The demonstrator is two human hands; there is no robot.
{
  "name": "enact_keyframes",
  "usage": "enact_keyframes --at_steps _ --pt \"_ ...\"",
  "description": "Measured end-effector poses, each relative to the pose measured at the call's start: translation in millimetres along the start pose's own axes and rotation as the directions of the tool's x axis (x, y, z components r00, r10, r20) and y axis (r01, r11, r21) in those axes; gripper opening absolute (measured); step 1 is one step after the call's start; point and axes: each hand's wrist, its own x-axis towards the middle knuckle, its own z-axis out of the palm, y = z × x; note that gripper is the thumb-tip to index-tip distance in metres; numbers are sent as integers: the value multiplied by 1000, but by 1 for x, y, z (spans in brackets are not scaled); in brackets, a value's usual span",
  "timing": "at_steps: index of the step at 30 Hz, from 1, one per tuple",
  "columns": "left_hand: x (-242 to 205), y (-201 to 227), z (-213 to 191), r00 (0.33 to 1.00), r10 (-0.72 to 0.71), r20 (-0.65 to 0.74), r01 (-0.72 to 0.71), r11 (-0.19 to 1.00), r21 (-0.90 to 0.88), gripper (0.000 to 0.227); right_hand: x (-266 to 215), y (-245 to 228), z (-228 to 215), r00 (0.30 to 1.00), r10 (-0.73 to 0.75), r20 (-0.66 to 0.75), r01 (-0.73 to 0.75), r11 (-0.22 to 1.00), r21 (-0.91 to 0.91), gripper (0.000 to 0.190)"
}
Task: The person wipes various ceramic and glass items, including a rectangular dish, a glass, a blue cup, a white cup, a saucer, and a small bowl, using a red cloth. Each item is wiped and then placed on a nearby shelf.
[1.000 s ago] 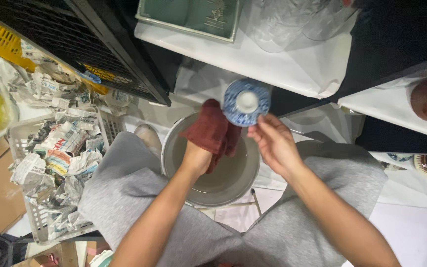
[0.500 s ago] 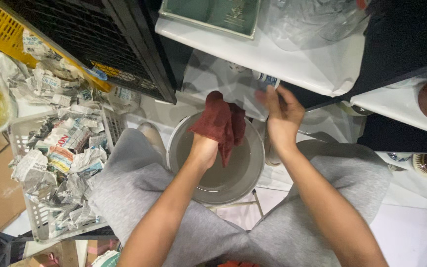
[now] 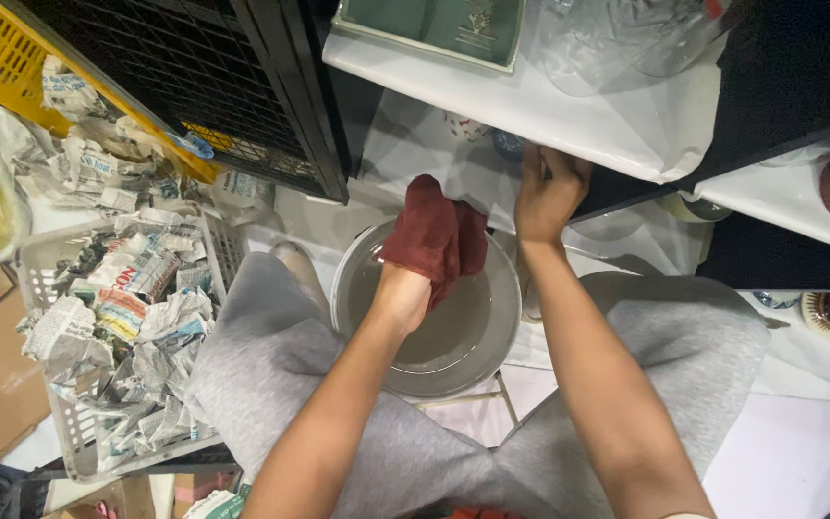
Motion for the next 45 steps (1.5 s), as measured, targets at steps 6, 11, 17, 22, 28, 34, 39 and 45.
enact_keyframes --at_steps 6,11,17,22,28,34,39,45 --pt "4 -10 -12 998 38 50 -38 999 -8 32 4 16 11 997 -81 -3 80 986 -149 16" --pt "5 -16 -19 999 -24 -34 23 1000 -11 32 0 29 18 994 28 108 -10 986 -169 19" --pt "5 -6 -7 989 -97 -109 94 995 -26 26 -3 31 17 978 114 176 -78 977 -198 22" --pt "-1 4 4 977 73 203 -70 997 -25 40 5 12 8 969 94 228 -52 982 -182 31" --pt "4 -14 -5 999 -49 -13 50 998 42 32 -11 -22 -36 974 -86 212 107 990 -90 47" --pt "5 -26 -12 998 -32 53 31 999 30 32 -46 12 -125 697 -568 437 477 823 309 16" --pt "-5 -23 7 989 -140 56 136 989 65 33 -9 138 -199 821 -254 511 359 926 -117 19" --pt "-1 -46 -4 939 -303 162 286 951 121 35 44 295 -235 850 -118 514 424 733 -533 24"
